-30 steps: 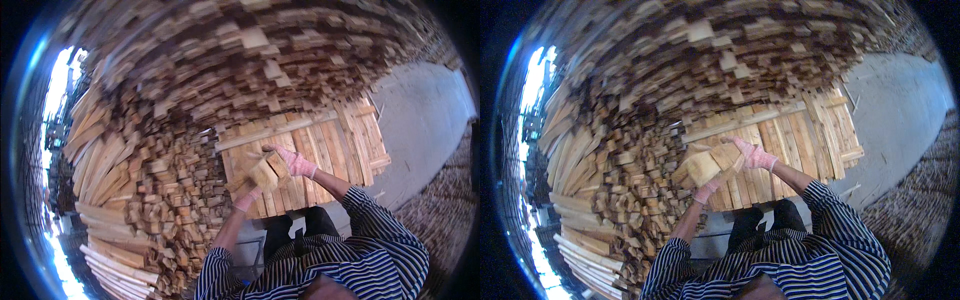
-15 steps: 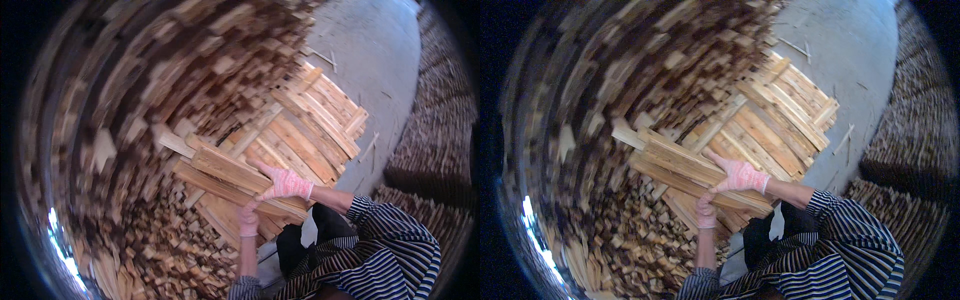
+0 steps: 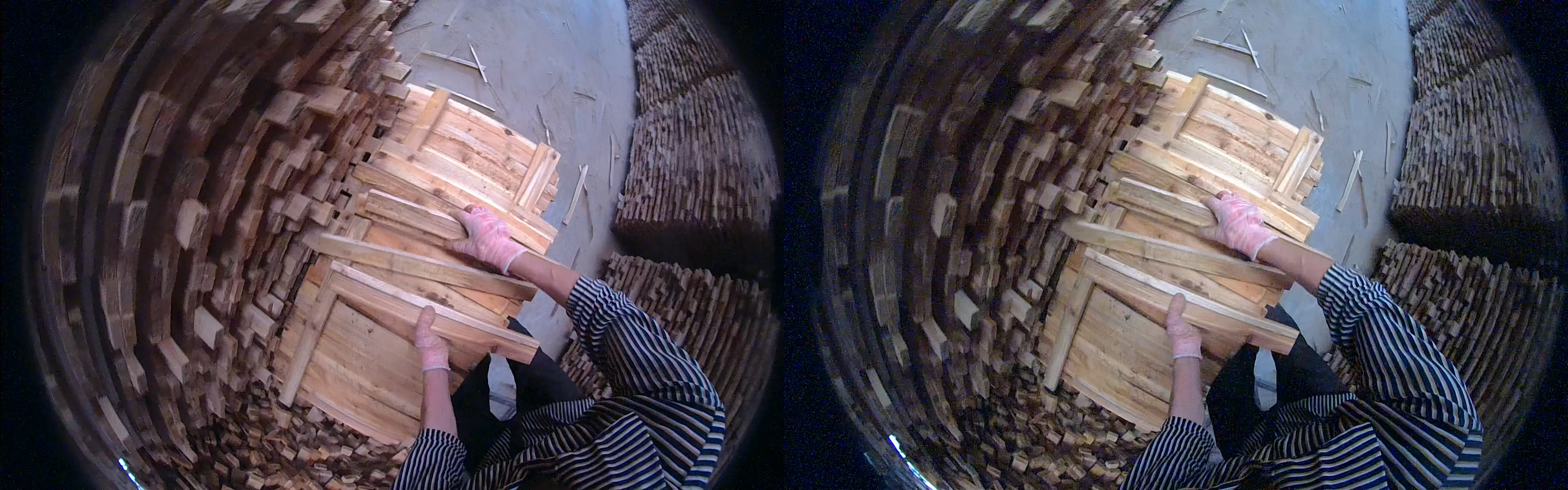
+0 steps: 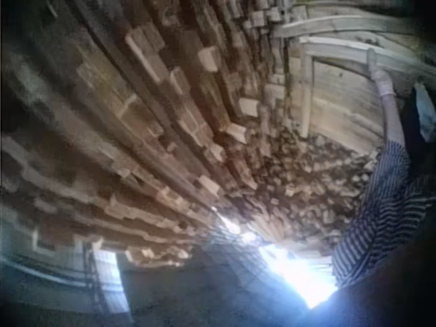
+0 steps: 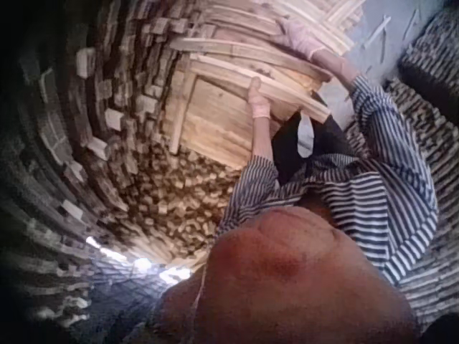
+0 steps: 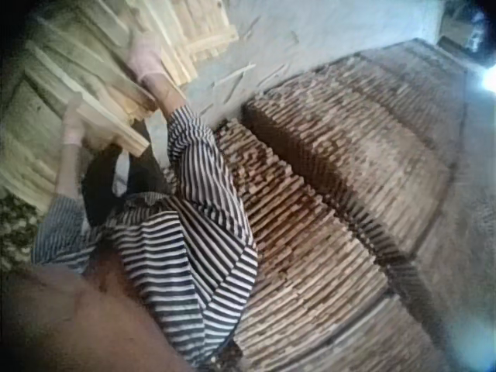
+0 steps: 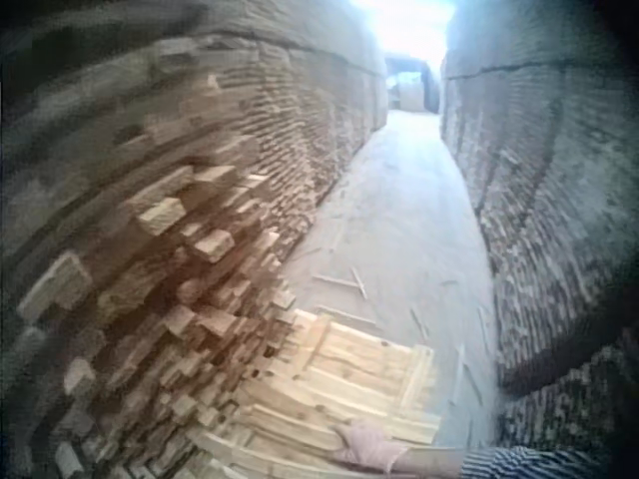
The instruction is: The person repeatedly picks up bundles of wooden planks from a large pile and stacks them onto a growing, organized stack. The person wears pink gloves and handles the wood by hand, aligning the planks as they are placed.
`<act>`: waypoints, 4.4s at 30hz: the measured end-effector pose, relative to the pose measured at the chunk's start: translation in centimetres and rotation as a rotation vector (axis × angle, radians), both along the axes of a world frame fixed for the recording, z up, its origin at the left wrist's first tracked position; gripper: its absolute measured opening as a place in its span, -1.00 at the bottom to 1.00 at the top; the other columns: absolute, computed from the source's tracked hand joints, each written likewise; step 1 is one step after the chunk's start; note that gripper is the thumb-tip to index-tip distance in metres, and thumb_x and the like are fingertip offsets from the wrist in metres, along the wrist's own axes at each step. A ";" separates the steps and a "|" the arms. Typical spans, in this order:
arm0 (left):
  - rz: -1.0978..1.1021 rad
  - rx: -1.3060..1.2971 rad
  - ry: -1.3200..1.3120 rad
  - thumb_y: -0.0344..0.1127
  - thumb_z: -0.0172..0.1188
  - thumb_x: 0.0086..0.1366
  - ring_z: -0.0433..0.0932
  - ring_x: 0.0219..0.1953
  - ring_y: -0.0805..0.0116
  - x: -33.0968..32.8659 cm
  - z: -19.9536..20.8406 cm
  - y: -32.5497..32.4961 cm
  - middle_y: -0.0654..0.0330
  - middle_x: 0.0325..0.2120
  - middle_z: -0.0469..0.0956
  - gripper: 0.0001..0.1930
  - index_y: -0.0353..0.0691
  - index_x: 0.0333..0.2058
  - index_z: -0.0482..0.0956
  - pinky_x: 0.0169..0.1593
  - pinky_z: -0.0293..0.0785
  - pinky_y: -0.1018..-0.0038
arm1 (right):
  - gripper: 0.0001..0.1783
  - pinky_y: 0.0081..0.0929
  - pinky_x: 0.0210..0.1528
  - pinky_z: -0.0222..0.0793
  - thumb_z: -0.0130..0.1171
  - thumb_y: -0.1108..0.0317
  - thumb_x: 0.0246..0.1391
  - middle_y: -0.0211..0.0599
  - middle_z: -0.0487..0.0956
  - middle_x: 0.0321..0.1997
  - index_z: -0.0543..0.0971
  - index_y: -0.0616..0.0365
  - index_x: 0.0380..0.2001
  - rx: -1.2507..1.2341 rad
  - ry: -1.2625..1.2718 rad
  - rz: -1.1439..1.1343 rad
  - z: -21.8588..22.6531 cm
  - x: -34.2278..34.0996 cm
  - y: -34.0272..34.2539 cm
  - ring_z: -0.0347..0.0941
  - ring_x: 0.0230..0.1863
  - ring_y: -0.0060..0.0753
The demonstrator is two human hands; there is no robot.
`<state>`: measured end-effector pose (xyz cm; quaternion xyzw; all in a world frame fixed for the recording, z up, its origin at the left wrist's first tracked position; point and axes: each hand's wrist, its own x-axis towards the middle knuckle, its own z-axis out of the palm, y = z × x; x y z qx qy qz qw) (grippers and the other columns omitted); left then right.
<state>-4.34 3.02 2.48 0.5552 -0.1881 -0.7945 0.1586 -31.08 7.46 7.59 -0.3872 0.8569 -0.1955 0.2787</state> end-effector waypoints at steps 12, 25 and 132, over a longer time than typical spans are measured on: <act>-0.002 0.065 -0.082 -0.03 0.40 0.11 0.47 0.16 0.07 -0.7 1.1 -0.6 0.07 0.14 0.49 -0.24 -0.28 0.24 0.42 0.29 0.36 0.10 | -0.44 -0.07 -0.07 0.48 0.07 0.00 0.32 -0.02 0.53 -0.14 0.37 -0.22 0.34 -0.300 0.104 -0.042 -2.8 -9.3 -1.2 0.51 -0.05 0.08; 0.020 0.103 -0.159 -0.05 0.29 0.22 0.45 0.18 0.08 1.5 -0.9 -1.0 0.06 0.14 0.49 -0.35 -0.26 0.22 0.43 0.33 0.31 0.09 | -0.37 0.00 0.01 0.48 0.20 0.16 0.12 -0.04 0.48 0.08 0.38 -0.19 0.29 -0.132 0.037 0.107 2.0 1.3 -4.5 0.50 0.05 0.01; -0.208 -0.074 -0.092 -0.11 0.36 0.28 0.60 0.02 0.15 -14.0 -1.8 -0.9 0.04 0.04 0.57 -0.44 -0.26 0.18 0.50 0.14 0.57 0.21 | -0.14 -0.10 0.03 0.47 0.36 0.17 0.03 -0.14 0.58 -0.02 0.27 -0.17 0.40 0.083 0.262 -0.161 -1.3 -11.6 7.6 0.52 0.02 -0.04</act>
